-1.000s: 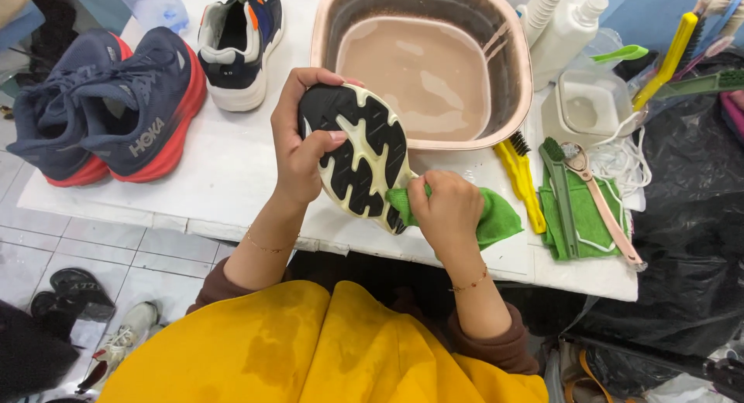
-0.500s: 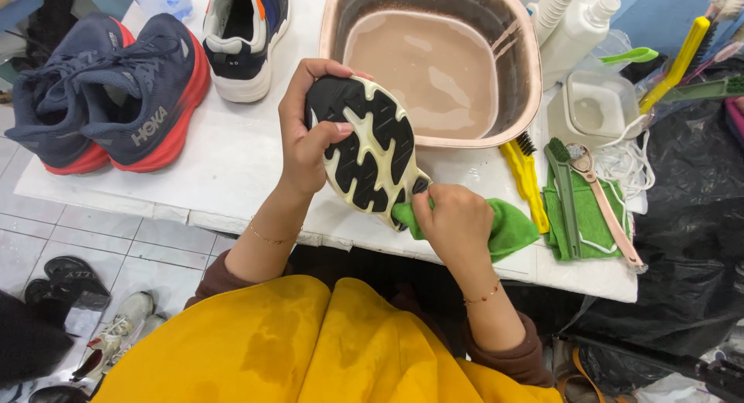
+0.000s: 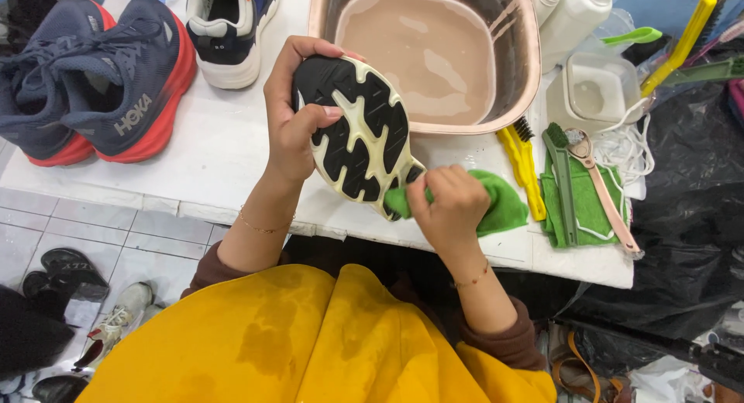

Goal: Cleaning sneakers by wiping the soles with a cloth and washing the shoelaces in a basin of water

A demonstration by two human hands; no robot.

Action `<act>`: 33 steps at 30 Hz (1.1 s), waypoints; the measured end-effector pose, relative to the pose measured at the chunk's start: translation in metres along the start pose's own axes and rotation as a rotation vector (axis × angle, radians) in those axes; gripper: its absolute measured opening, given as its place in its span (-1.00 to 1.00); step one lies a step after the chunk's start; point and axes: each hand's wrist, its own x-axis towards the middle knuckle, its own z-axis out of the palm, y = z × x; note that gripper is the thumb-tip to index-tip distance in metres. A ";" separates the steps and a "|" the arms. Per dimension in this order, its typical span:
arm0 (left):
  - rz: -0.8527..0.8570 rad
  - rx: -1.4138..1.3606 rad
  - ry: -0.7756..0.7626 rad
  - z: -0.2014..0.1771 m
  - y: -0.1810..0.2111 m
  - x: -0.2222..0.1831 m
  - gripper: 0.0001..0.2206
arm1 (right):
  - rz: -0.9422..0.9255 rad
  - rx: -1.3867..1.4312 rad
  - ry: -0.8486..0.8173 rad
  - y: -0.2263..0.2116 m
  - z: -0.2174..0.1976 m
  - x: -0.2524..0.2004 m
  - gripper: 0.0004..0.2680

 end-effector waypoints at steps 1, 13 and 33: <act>0.001 -0.001 -0.007 0.001 -0.001 -0.001 -0.63 | 0.003 -0.003 0.005 -0.001 0.003 0.002 -0.76; -0.004 -0.041 0.043 -0.001 -0.002 -0.004 -0.61 | 0.010 0.020 0.075 0.028 0.004 -0.003 -0.71; 0.012 0.031 0.071 0.000 -0.003 -0.010 -0.61 | 0.185 -0.220 -0.006 0.029 0.033 -0.023 -0.75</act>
